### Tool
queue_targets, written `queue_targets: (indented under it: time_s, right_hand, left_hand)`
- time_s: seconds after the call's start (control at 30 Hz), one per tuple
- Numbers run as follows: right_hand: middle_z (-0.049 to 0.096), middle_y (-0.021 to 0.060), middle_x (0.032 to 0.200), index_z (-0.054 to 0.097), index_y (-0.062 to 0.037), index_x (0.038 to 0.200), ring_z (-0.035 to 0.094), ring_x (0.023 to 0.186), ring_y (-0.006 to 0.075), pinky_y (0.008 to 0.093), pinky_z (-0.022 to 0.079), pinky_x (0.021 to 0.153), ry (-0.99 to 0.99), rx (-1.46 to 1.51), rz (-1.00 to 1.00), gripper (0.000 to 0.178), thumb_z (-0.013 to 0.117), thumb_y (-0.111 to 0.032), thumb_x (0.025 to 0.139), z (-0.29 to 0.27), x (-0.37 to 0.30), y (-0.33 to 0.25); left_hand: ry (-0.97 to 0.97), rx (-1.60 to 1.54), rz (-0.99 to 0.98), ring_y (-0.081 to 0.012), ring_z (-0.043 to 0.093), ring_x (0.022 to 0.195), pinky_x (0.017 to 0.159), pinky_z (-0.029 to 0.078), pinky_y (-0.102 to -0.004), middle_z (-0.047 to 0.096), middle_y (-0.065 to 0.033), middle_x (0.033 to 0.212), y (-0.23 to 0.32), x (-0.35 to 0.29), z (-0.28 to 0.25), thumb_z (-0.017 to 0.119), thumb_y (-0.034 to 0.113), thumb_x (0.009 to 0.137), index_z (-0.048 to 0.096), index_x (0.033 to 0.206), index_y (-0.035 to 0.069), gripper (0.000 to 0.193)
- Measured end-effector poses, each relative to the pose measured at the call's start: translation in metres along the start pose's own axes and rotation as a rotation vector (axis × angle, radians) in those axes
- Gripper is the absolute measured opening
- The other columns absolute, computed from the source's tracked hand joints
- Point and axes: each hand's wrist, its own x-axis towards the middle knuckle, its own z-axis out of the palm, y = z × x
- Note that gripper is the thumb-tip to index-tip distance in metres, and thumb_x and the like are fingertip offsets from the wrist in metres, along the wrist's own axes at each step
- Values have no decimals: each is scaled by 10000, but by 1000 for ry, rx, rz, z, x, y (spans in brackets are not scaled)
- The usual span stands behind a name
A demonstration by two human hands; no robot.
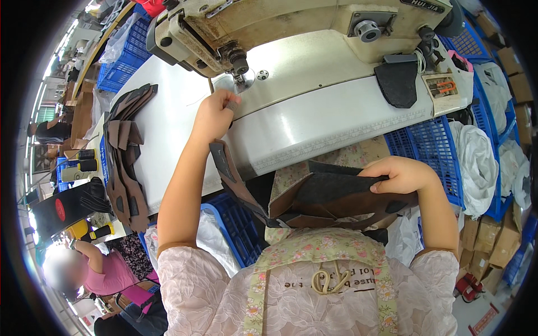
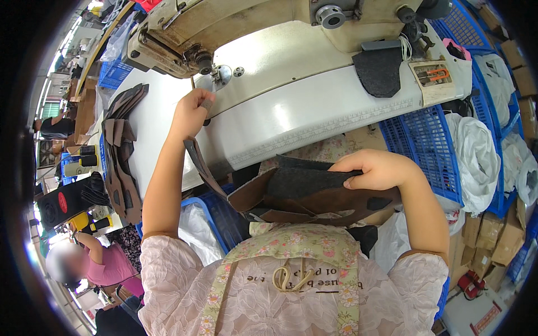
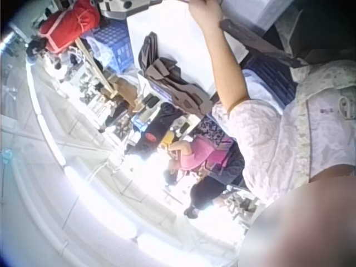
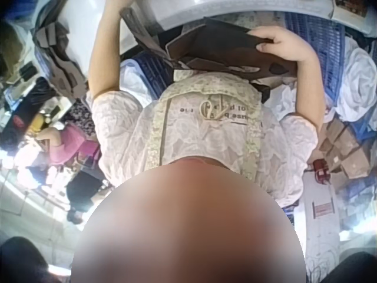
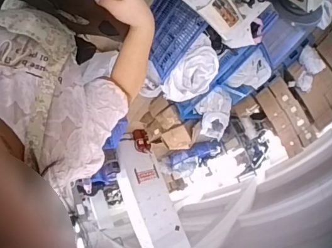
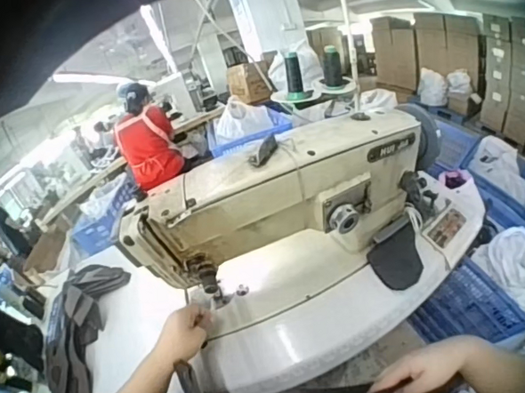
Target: The recorder uses a sewing machine to stitch together various leather and synthetic components for shoe uppers.
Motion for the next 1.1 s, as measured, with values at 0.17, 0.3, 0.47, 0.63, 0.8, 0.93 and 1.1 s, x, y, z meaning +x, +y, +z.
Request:
queue_targets:
  time_s: [0.17,0.3,0.47,0.63,0.8,0.93,1.1]
  right_hand:
    - [671,167,1135,638,1,1195,633,1050,290,360,473,922,17,6,-4,378,650,-40,819,2,1,1]
    - [671,171,1127,636,4,1196,634,1043,288,356,472,917,10,22,4,380,647,-32,817,2,3,1]
    - [672,168,1115,637,7,1191,635,1031,283,357,473,909,8,52,13,379,643,-21,813,3,3,0]
    - [673,167,1108,639,6,1190,635,1026,280,357,473,909,14,41,4,379,645,-24,811,3,3,0]
    - [674,173,1100,641,9,1183,636,1020,290,362,475,901,12,22,-1,374,648,-29,811,1,5,-3]
    - [671,166,1127,627,-3,1210,635,1032,278,359,475,913,-14,-41,-5,385,635,-35,826,-5,8,-6]
    - [672,162,1125,620,-4,1214,635,1020,265,348,477,906,-47,-67,-20,385,634,-42,831,-14,15,-4]
  left_hand:
    - [-37,78,-32,-101,525,617,573,433,-266,615,-28,722,-10,0,1,654,148,898,649,939,0,154]
    - [6,147,7,-166,596,667,623,475,-304,658,-79,761,-19,-1,1,652,150,886,655,938,-6,165]
    - [116,254,36,-280,657,751,681,503,-369,684,-159,808,-30,9,-3,622,152,892,658,928,-11,170]
    - [253,437,56,-358,660,806,723,506,-430,691,-186,857,-36,32,-9,615,186,893,658,920,12,181]
    - [287,620,-75,-363,660,884,759,508,-457,697,-181,916,-33,54,-16,568,168,899,636,1005,52,171]
    - [347,567,-35,-321,677,892,771,512,-402,708,-157,950,-35,38,-32,560,159,924,647,1073,44,208]
    - [304,-170,176,-149,603,927,837,476,-296,687,-80,1051,-19,-45,-52,615,173,930,651,1143,16,267]
